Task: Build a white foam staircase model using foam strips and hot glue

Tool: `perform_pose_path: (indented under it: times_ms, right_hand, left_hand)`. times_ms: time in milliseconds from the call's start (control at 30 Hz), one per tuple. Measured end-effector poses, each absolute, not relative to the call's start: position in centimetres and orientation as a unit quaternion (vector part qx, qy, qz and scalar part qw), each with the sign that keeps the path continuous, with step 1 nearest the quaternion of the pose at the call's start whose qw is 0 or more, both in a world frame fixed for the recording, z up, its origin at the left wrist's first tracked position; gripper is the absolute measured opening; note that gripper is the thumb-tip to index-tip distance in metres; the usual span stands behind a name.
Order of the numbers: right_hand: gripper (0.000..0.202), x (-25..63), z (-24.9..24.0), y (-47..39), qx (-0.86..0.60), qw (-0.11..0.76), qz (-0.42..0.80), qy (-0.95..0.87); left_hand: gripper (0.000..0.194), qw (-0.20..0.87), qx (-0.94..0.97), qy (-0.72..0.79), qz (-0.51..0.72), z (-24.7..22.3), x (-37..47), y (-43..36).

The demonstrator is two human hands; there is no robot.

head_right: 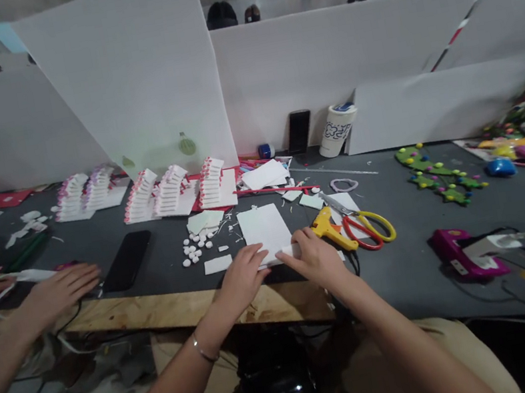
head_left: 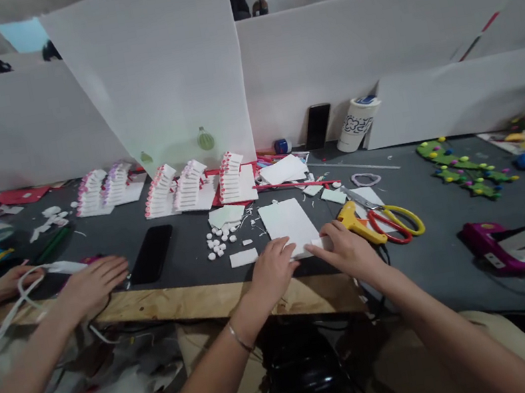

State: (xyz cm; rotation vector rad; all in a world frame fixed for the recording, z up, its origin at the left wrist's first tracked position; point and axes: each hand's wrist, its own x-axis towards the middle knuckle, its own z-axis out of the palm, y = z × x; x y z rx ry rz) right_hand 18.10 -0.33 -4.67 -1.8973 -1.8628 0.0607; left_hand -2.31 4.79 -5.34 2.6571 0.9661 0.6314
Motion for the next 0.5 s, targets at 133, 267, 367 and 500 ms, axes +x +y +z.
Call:
perform_pose_path:
  times_ms: [133,267,367,500]
  right_hand:
    - [0.037,18.4,-5.0,-0.2,-0.705,0.272,0.116,-0.645]
    - [0.042,18.3,-4.7,-0.5,-0.700,0.286,0.186,-0.628]
    - [0.044,18.0,-4.6,-0.3,-0.697,0.282,0.214,-0.623]
    - [0.043,17.7,-5.2,0.1,-0.693,0.288,0.179,-0.637]
  left_hand:
    - [0.023,0.131,0.913,0.336,0.191,-6.0,-1.0,5.6]
    - [0.021,0.139,0.906,0.324,0.233,-6.8,-2.2,5.3]
    - [0.023,0.168,0.889,0.320,0.282,-6.9,-2.9,5.1]
    - [0.032,0.327,0.756,0.381,0.419,-5.9,-3.6,8.1]
